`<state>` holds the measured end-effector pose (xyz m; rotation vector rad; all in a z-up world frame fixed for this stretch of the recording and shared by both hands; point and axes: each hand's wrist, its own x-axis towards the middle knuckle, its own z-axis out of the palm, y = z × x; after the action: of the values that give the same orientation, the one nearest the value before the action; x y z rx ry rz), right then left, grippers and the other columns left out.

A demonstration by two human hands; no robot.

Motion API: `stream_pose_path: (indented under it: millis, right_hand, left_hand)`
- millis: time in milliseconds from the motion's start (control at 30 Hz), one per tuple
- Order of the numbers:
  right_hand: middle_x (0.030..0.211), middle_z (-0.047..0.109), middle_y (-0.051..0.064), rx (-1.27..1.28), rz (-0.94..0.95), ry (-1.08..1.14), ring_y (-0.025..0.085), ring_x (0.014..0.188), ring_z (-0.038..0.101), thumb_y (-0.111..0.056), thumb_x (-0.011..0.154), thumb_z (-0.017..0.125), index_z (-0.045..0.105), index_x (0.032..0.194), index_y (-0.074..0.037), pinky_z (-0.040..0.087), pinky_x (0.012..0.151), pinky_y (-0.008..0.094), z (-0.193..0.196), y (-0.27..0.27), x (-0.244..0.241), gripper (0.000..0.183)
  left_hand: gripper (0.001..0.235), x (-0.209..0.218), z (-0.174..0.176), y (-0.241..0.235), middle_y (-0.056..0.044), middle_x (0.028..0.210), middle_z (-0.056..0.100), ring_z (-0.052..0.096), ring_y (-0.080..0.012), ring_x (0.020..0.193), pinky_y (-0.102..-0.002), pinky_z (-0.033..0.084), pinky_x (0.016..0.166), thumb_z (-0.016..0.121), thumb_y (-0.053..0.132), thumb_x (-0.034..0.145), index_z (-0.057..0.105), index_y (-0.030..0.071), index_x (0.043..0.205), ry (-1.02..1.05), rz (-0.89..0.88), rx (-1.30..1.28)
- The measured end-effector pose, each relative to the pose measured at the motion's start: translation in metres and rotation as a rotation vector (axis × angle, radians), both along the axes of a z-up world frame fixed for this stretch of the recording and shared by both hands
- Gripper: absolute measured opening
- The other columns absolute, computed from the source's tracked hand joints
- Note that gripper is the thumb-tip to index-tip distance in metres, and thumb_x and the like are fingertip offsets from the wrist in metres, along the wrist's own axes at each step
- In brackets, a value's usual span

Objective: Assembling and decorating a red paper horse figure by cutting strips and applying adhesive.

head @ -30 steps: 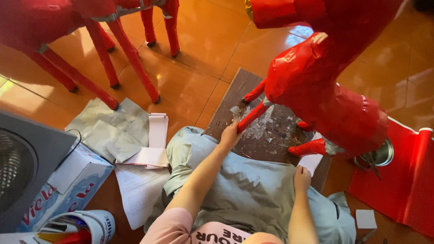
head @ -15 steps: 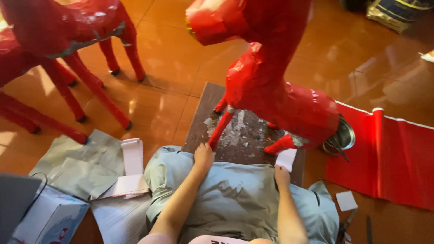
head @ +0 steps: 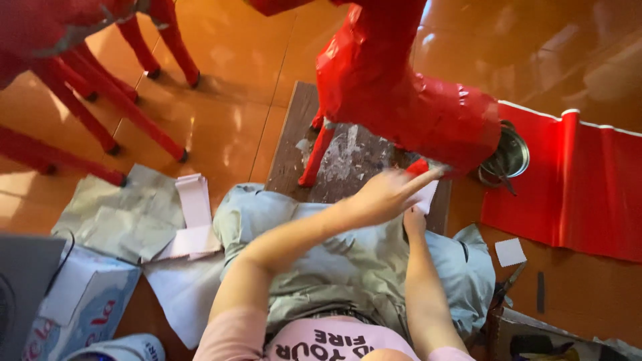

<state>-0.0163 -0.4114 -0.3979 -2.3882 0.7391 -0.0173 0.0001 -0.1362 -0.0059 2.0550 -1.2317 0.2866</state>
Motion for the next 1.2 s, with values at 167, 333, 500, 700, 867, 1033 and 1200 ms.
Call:
stream_pose_path:
  millis: [167,333,500,700,867,1033,1200]
  right_hand:
    - [0.115,0.068,0.029,0.026,0.021,-0.02,0.052,0.11,0.06,-0.044,0.101,0.047,0.07,0.112,-0.003,0.047,0.094,0.057,0.012,-0.01,-0.005,0.048]
    - [0.116,0.069,0.028,0.043,-0.001,-0.002,0.05,0.111,0.061,-0.044,0.101,0.048,0.071,0.11,-0.001,0.048,0.095,0.054,0.013,-0.011,-0.008,0.049]
    - [0.117,0.069,0.028,0.076,-0.006,-0.007,0.048,0.113,0.062,-0.044,0.101,0.049,0.072,0.11,-0.001,0.049,0.097,0.052,0.016,0.0,-0.005,0.049]
    - [0.12,0.068,0.027,0.106,-0.019,-0.033,0.047,0.114,0.061,-0.045,0.1,0.051,0.071,0.115,-0.003,0.047,0.098,0.051,0.029,0.009,0.0,0.05]
    - [0.119,0.069,0.026,0.101,-0.031,-0.012,0.046,0.114,0.061,-0.046,0.099,0.051,0.072,0.116,-0.003,0.047,0.099,0.051,0.036,0.009,-0.004,0.051]
    - [0.12,0.069,0.027,0.101,-0.036,-0.024,0.046,0.115,0.06,-0.046,0.099,0.051,0.072,0.117,-0.002,0.046,0.099,0.051,0.042,0.011,-0.007,0.052]
    - [0.119,0.069,0.027,0.111,-0.026,-0.032,0.046,0.115,0.061,-0.046,0.099,0.05,0.072,0.117,-0.002,0.046,0.1,0.05,0.039,0.01,-0.003,0.053]
  left_hand:
    - [0.07,-0.027,0.131,0.009,-0.003,0.104,0.069,0.067,-0.0242,0.095,-0.036,0.056,0.084,0.074,0.02,0.094,0.04,0.02,0.155,-0.045,-0.287,-0.326]
    - [0.013,-0.069,0.159,0.096,-0.004,0.114,0.07,0.068,-0.02,0.1,-0.032,0.056,0.087,0.066,0.02,0.113,0.067,0.008,0.118,0.417,-0.985,-0.565]
    - [0.016,-0.074,0.185,0.121,-0.017,0.105,0.067,0.068,-0.0341,0.097,-0.044,0.058,0.087,0.059,0.012,0.106,0.067,-0.001,0.1,0.215,-1.207,-0.733]
    - [0.022,-0.077,0.183,0.134,-0.018,0.099,0.066,0.067,-0.0387,0.095,-0.05,0.058,0.084,0.052,0.009,0.104,0.064,0.001,0.088,-0.052,-1.201,-0.811]
    - [0.021,-0.077,0.169,0.139,-0.018,0.1,0.067,0.068,-0.0382,0.097,-0.049,0.059,0.086,0.053,0.006,0.105,0.065,0.001,0.09,-0.094,-1.208,-0.85]
    - [0.02,-0.08,0.171,0.139,-0.02,0.101,0.066,0.068,-0.0387,0.095,-0.048,0.06,0.085,0.054,0.003,0.108,0.065,-0.001,0.091,-0.062,-1.189,-0.919]
    - [0.023,-0.075,0.17,0.146,-0.021,0.102,0.066,0.068,-0.0393,0.095,-0.05,0.06,0.085,0.052,0.006,0.108,0.066,0.0,0.09,-0.088,-1.211,-0.873]
